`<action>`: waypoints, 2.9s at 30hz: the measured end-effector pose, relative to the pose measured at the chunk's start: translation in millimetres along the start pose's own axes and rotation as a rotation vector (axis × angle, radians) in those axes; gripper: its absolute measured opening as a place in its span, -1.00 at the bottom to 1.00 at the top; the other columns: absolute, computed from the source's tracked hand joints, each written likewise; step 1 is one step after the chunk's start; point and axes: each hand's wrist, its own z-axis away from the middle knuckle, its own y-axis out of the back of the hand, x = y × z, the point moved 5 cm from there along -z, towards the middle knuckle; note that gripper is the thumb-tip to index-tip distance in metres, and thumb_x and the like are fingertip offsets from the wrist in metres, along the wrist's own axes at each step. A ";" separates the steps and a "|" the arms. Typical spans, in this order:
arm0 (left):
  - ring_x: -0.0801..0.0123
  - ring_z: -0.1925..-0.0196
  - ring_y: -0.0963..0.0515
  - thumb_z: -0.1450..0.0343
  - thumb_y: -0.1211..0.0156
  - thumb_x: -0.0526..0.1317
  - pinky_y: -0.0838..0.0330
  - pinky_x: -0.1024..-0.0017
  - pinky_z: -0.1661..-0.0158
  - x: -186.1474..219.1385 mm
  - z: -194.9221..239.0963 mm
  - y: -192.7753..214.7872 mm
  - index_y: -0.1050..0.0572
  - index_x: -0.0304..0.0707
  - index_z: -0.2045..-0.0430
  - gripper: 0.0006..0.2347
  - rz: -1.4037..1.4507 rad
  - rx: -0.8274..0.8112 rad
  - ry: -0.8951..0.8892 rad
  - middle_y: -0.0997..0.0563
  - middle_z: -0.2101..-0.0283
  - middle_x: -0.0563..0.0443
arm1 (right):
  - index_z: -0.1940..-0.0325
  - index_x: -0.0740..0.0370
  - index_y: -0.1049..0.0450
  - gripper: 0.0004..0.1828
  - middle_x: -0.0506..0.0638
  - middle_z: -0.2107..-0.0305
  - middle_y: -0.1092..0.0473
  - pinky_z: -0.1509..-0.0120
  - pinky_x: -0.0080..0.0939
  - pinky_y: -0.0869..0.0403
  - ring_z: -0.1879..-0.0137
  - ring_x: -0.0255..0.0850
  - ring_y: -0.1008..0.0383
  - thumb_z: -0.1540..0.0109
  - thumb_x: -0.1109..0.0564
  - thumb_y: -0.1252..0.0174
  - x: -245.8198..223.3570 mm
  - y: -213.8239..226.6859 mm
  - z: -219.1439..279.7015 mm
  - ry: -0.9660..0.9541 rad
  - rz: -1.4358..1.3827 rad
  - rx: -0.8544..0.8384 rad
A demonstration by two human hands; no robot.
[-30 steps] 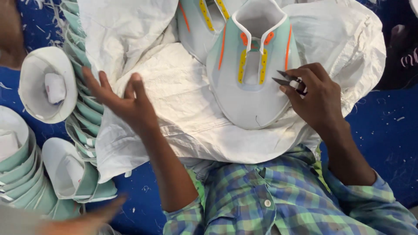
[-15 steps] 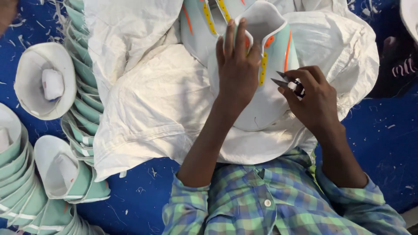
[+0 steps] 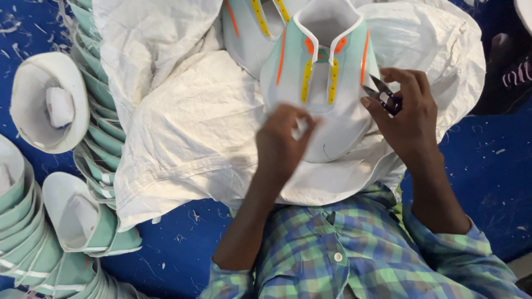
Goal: Trimming excess material and finishing shoe uppers using a small cutting tool.
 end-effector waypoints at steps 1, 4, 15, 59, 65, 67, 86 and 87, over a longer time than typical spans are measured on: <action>0.16 0.27 -0.64 -0.39 -0.40 -0.14 -0.51 0.24 0.28 -2.4 11.8 -9.2 -0.54 -0.22 0.40 -0.82 0.003 -0.004 0.004 -0.59 0.29 -0.01 | -0.23 0.29 -0.44 -0.51 0.13 -0.06 -0.37 0.11 -0.18 -0.55 0.12 -0.15 -0.53 -0.28 0.19 -0.46 1.5 0.2 0.7 -0.004 0.002 -0.004; 0.07 0.35 -0.62 -0.34 -0.43 -0.01 -0.49 0.16 0.33 -23.2 38.3 -37.4 -0.50 -0.25 0.49 -0.70 -0.198 -0.176 -0.011 -0.55 0.39 -0.07 | -0.25 0.27 -0.43 -0.48 0.09 -0.04 -0.36 0.14 -0.17 -0.54 0.19 -0.17 -0.50 -0.28 0.19 -0.47 6.4 -2.7 -0.9 -0.064 -0.013 -0.030; 0.14 0.19 -0.64 -0.40 -0.40 -0.30 -0.56 0.23 0.16 -37.1 18.3 50.1 -0.54 -0.27 0.12 -0.78 -0.085 0.096 0.127 -0.62 0.11 -0.07 | -0.29 0.25 -0.46 -0.46 0.11 -0.06 -0.35 0.03 -0.17 -0.56 0.04 -0.15 -0.53 -0.29 0.16 -0.51 1.2 -1.8 -15.6 0.044 -0.019 -0.011; 0.40 0.01 -0.61 -0.55 -0.21 -0.46 -0.58 0.40 -0.06 -91.5 30.3 61.1 -0.45 -0.36 -0.08 -0.78 0.617 0.353 0.221 -0.58 0.01 -0.02 | -0.01 0.22 -0.57 -0.63 0.10 0.11 -0.46 0.22 -0.17 -0.59 0.20 -0.16 -0.59 -0.18 0.06 -0.44 -18.7 -10.3 37.3 0.205 0.117 -0.307; 0.23 -0.61 -0.03 -0.64 -0.38 -0.25 -0.26 0.16 -0.49 -72.6 19.0 121.2 0.06 -0.01 -0.55 -0.31 0.059 0.634 -0.091 0.18 -0.62 0.07 | -0.18 0.31 -0.46 -0.54 0.18 -0.01 -0.36 0.05 -0.11 -0.61 0.05 -0.09 -0.55 -0.26 0.19 -0.48 -52.6 5.2 -36.0 0.238 -0.116 -0.001; 0.24 -0.62 -0.05 -0.66 -0.41 -0.22 -0.27 0.14 -0.52 -69.7 14.8 112.5 0.15 0.04 -0.55 -0.26 0.137 0.624 -0.119 0.23 -0.62 0.11 | -0.15 0.35 -0.50 -0.54 0.20 0.02 -0.41 0.18 -0.06 -0.55 0.19 -0.04 -0.54 -0.23 0.25 -0.51 -51.3 -3.6 -61.3 0.232 -0.023 0.019; 0.37 -0.24 -0.56 -0.57 -0.22 -0.24 -0.44 0.38 -0.27 -17.5 -1.8 38.5 -0.37 -0.40 -0.33 -0.58 1.236 -0.057 0.217 -0.62 -0.17 -0.03 | -0.18 0.45 -0.44 -0.60 0.03 0.01 -0.42 0.24 -0.48 -0.36 0.30 -0.46 -0.39 -0.35 0.16 -0.30 -61.3 29.1 -59.8 0.338 -0.638 -0.085; 0.37 -0.23 -0.57 -0.57 -0.24 -0.26 -0.45 0.37 -0.27 -13.3 -1.1 41.4 -0.40 -0.40 -0.33 -0.59 1.159 -0.049 0.170 -0.63 -0.17 -0.04 | -0.26 0.44 -0.39 -0.51 0.04 -0.11 -0.44 0.28 -0.52 -0.38 0.30 -0.50 -0.44 -0.33 0.12 -0.26 -73.4 30.5 -61.8 0.266 -0.798 -0.098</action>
